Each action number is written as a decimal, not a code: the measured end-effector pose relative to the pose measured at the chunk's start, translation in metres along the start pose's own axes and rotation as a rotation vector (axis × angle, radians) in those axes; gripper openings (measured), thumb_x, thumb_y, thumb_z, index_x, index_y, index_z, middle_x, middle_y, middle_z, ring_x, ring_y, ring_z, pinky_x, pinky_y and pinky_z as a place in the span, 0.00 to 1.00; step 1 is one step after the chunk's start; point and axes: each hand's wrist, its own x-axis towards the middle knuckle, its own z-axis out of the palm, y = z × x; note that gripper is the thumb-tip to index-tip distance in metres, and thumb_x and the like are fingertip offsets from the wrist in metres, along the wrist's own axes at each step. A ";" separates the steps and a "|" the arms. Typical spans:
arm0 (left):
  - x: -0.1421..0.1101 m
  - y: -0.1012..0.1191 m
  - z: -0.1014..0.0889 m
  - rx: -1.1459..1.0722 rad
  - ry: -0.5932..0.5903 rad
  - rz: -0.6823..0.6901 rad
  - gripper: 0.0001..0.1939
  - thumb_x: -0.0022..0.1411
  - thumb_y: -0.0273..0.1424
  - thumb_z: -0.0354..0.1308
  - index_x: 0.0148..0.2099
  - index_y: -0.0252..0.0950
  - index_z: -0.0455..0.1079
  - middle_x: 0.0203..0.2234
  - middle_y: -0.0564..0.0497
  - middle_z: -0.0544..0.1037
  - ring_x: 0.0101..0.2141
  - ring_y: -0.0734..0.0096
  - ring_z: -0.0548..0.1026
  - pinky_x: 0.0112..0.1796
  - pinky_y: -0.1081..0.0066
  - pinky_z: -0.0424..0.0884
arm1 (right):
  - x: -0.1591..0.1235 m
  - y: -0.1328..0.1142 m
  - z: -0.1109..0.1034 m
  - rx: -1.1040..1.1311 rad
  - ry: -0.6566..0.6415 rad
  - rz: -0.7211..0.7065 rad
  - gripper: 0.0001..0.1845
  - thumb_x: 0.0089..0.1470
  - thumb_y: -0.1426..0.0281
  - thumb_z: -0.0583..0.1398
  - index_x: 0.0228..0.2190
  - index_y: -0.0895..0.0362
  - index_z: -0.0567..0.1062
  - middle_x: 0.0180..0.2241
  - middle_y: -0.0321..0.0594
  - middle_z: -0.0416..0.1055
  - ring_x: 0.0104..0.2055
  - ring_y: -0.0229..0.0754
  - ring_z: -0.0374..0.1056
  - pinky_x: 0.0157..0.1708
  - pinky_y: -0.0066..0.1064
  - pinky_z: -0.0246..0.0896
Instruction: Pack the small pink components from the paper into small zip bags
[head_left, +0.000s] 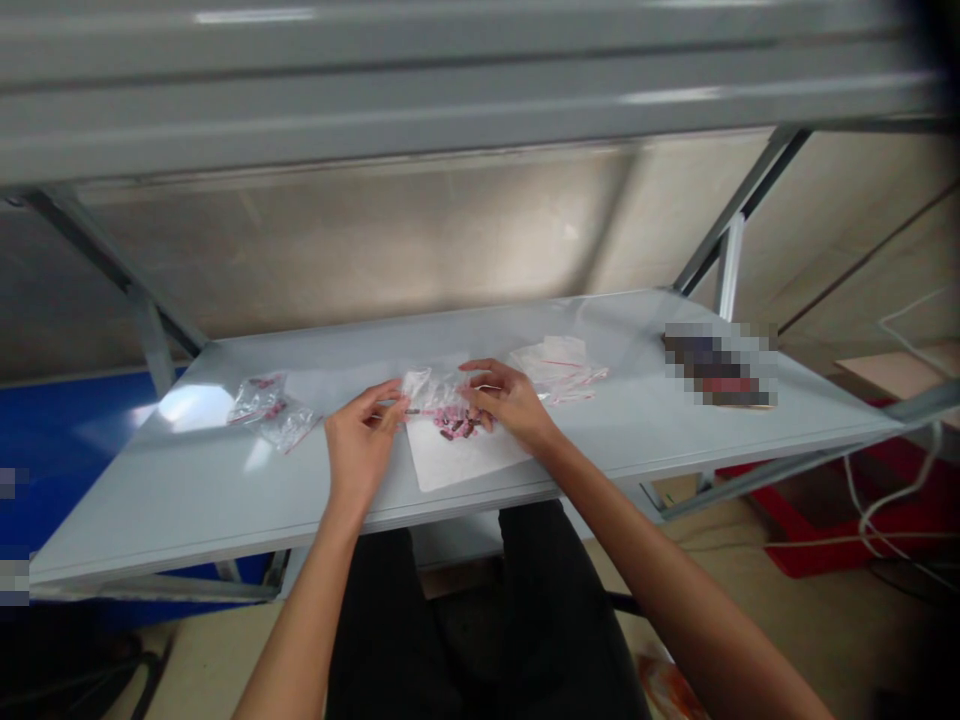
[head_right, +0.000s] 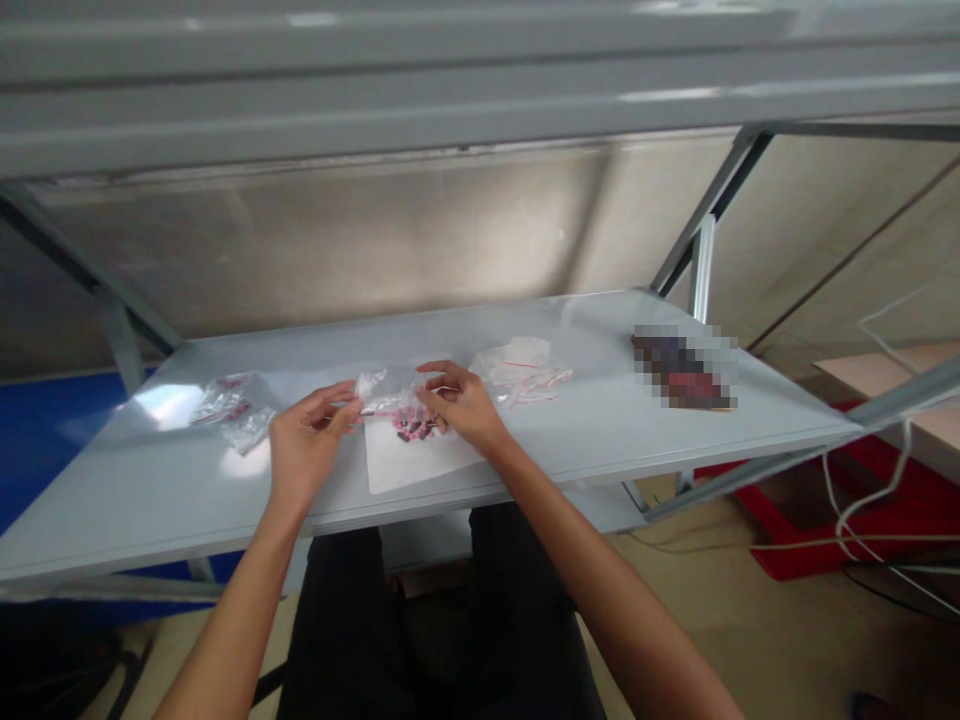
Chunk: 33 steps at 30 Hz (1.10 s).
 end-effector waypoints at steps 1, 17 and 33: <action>0.000 0.001 0.000 0.027 0.006 0.019 0.18 0.61 0.38 0.66 0.50 0.35 0.80 0.38 0.45 0.85 0.28 0.66 0.82 0.31 0.68 0.79 | 0.000 0.001 0.000 -0.005 -0.002 0.001 0.23 0.47 0.60 0.70 0.43 0.55 0.76 0.32 0.35 0.73 0.21 0.34 0.70 0.14 0.23 0.58; -0.007 0.008 0.008 -0.046 0.070 0.006 0.20 0.66 0.34 0.57 0.58 0.32 0.74 0.48 0.40 0.82 0.38 0.62 0.84 0.34 0.65 0.82 | 0.005 0.007 -0.002 -0.008 0.032 -0.028 0.25 0.42 0.50 0.72 0.32 0.57 0.75 0.21 0.33 0.73 0.15 0.34 0.64 0.14 0.25 0.57; -0.028 0.012 0.034 -0.137 -0.032 -0.142 0.24 0.64 0.28 0.56 0.61 0.32 0.72 0.52 0.39 0.81 0.43 0.58 0.84 0.44 0.58 0.83 | 0.002 0.004 0.000 -0.014 0.016 -0.009 0.23 0.44 0.53 0.71 0.34 0.56 0.75 0.25 0.35 0.76 0.19 0.37 0.70 0.16 0.27 0.66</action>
